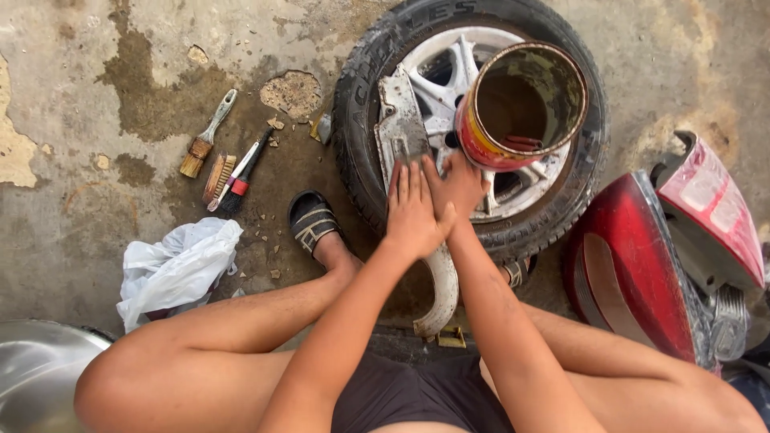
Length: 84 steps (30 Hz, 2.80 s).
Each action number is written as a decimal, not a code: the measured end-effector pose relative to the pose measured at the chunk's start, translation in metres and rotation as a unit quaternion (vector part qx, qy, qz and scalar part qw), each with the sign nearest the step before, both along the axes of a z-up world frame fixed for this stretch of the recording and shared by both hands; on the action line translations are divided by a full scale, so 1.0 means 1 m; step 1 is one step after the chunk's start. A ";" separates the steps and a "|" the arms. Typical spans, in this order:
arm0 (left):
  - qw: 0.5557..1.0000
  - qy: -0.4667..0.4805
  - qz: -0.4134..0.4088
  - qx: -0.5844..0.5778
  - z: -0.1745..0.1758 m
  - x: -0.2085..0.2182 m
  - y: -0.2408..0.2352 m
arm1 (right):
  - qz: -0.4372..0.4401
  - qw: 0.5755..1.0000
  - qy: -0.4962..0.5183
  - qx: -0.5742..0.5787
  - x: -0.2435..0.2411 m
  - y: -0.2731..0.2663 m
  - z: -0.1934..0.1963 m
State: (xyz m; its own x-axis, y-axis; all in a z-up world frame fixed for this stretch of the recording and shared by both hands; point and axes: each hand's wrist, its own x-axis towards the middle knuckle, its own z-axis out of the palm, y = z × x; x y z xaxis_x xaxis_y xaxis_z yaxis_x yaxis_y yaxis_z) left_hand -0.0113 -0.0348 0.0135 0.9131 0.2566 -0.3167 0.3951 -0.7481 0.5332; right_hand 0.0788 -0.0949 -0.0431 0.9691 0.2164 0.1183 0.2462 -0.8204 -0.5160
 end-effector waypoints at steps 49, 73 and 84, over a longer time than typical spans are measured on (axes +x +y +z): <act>0.996 -0.075 -0.052 -0.022 0.005 -0.065 -0.030 | 0.066 0.997 -0.030 0.005 -0.059 -0.049 -0.002; 0.985 -0.170 -0.018 0.033 -0.033 -0.018 0.002 | 0.204 0.950 -0.229 -0.054 0.017 -0.010 -0.017; 0.992 -0.118 -0.053 0.013 -0.021 -0.069 -0.028 | 0.211 0.957 -0.192 -0.050 -0.037 -0.055 -0.003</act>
